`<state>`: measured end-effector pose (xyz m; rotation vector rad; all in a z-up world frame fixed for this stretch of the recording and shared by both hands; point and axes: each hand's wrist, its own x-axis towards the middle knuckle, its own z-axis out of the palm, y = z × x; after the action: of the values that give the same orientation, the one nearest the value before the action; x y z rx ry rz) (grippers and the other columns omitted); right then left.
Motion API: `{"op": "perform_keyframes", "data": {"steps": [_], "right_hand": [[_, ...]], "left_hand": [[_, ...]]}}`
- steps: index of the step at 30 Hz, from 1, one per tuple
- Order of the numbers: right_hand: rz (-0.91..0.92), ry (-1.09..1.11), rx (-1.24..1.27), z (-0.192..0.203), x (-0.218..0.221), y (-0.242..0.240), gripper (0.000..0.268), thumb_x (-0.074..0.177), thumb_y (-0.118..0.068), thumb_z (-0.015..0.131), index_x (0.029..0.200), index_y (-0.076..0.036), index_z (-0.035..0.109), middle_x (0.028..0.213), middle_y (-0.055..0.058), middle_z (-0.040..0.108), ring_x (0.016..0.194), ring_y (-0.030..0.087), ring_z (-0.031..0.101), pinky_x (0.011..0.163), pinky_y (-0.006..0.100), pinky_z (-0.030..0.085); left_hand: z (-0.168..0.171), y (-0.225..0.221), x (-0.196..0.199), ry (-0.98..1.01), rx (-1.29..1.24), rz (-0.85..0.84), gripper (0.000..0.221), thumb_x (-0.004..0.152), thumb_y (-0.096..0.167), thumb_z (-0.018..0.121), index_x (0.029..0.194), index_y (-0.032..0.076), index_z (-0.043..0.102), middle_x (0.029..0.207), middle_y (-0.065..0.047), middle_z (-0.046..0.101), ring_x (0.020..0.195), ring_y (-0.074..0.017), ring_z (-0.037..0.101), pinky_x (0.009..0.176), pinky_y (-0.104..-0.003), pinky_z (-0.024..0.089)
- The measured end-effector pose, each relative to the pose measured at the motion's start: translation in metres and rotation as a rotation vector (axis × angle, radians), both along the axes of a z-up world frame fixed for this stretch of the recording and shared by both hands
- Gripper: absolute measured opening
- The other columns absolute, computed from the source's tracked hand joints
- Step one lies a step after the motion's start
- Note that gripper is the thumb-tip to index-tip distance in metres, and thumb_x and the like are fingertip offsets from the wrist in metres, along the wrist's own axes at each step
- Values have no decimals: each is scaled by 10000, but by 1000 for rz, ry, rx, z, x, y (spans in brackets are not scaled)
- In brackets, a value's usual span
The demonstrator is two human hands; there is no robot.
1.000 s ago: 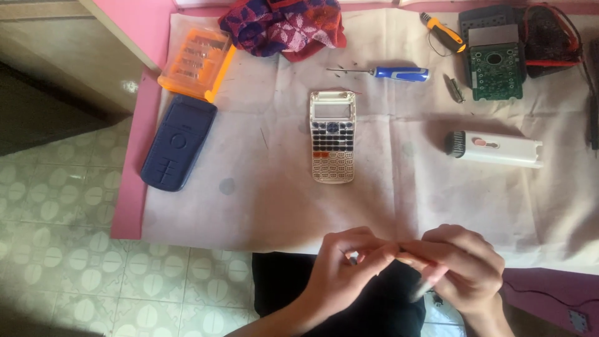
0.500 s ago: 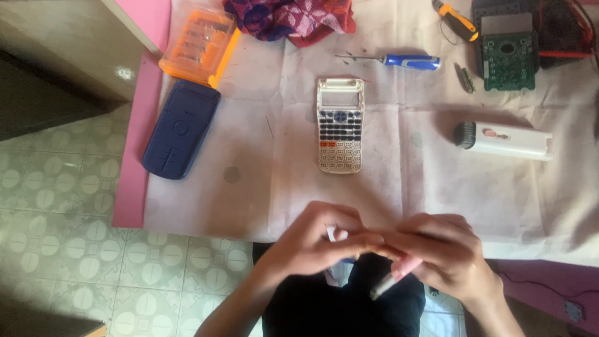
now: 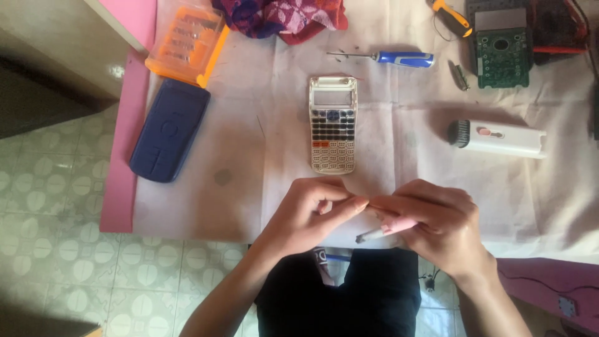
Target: Reassembling a calculator by placing the rubber keypad into the front plastic housing and adjusting it with a tool.
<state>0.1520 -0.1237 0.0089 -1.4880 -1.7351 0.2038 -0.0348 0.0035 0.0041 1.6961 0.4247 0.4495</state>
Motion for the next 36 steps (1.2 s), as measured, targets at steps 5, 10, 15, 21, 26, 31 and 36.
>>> {"op": "perform_keyframes", "data": {"steps": [5, 10, 15, 21, 26, 31, 36], "right_hand": [[7, -70, 96, 0, 5, 9, 181, 871, -120, 782, 1021, -18, 782, 861, 80, 724, 605, 144, 663, 513, 273, 491], [25, -87, 64, -4, 3, 18, 164, 881, -151, 769, 980, -21, 783, 831, 86, 706, 587, 154, 644, 504, 294, 489], [-23, -30, 40, -18, 0, 20, 149, 909, -143, 749, 1006, -40, 794, 851, 76, 682, 617, 156, 619, 517, 281, 454], [-54, -52, 100, -23, -2, 13, 150, 895, -110, 778, 1011, -15, 791, 861, 74, 681, 604, 141, 629, 547, 277, 497], [-95, -76, 146, -27, -6, 7, 191, 904, -161, 764, 1012, -6, 790, 869, 76, 673, 613, 162, 627, 536, 283, 491], [-301, 247, -115, -13, -24, -3, 235, 862, -216, 793, 1009, -34, 778, 855, 48, 670, 647, 129, 574, 609, 248, 462], [-198, 964, -433, -13, -39, -6, 240, 927, -269, 681, 1010, -46, 717, 989, 40, 725, 958, 143, 648, 913, 289, 470]], "left_hand": [[-3, 15, -2, 8, 44, -17, 298, 1021, 282, 571, 852, 85, 717, 756, -26, 715, 607, -101, 595, 545, -235, 394], [-14, 15, 2, 2, -74, 12, 250, 999, 221, 635, 825, 73, 739, 760, -27, 728, 679, -100, 666, 613, -210, 497], [-24, 12, 9, -20, -341, 100, 220, 971, 158, 677, 863, -15, 760, 746, -68, 726, 669, -112, 649, 636, -231, 539], [-35, -3, 13, -101, -504, 211, 195, 859, 205, 795, 945, 30, 802, 723, -87, 731, 574, -132, 598, 492, -245, 452], [-55, -30, 22, -195, -778, 408, 187, 826, 230, 836, 897, 60, 804, 649, -44, 666, 563, -116, 561, 498, -244, 445], [-50, -41, 22, -347, -753, 432, 135, 923, 193, 763, 955, 63, 784, 727, -55, 683, 588, -114, 562, 572, -263, 450], [-45, -55, 36, -648, -657, 508, 196, 991, 243, 714, 984, 50, 745, 1009, -80, 610, 679, -181, 562, 663, -283, 472]]}}
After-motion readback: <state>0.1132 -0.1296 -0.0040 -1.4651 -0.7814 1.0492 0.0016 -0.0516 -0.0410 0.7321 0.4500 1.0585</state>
